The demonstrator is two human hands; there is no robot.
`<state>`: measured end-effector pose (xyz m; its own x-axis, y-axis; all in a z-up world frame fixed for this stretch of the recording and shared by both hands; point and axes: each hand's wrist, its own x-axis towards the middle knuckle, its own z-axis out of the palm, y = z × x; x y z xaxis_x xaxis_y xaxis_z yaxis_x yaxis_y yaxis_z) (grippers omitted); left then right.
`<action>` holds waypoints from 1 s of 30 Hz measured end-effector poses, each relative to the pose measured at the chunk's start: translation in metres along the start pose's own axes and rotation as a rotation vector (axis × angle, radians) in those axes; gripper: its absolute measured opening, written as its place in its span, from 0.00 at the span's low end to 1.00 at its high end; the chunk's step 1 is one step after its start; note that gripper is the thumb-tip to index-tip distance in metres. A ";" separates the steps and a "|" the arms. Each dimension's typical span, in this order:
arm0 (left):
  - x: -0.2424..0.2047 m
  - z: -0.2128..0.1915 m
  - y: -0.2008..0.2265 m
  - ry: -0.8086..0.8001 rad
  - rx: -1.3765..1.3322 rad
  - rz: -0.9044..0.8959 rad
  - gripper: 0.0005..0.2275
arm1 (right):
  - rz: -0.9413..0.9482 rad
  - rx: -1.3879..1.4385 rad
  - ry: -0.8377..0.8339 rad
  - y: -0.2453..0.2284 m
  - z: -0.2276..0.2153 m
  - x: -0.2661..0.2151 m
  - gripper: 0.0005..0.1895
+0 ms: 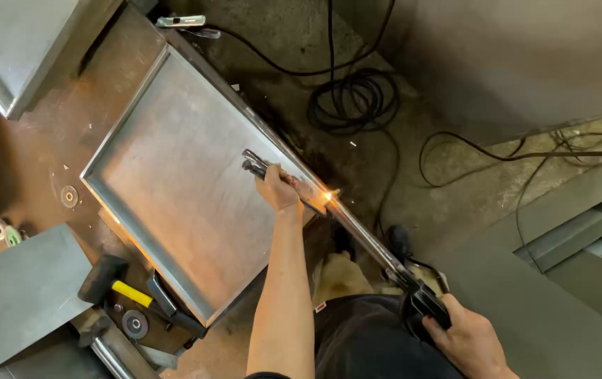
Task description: Welding, grinding, and hammering a metal tray or box assembly on a fabrication floor.
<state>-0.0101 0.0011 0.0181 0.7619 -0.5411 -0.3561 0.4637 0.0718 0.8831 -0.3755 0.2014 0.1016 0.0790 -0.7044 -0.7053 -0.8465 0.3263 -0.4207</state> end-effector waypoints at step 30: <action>0.062 -0.052 -0.064 -0.049 0.104 0.119 0.04 | 0.213 1.317 -0.181 0.038 0.031 0.007 0.17</action>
<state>0.0305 0.0065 -0.0760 0.7845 -0.5744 -0.2338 0.3200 0.0519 0.9460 -0.3906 0.2281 0.0630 0.1652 -0.5055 -0.8469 0.2725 0.8486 -0.4534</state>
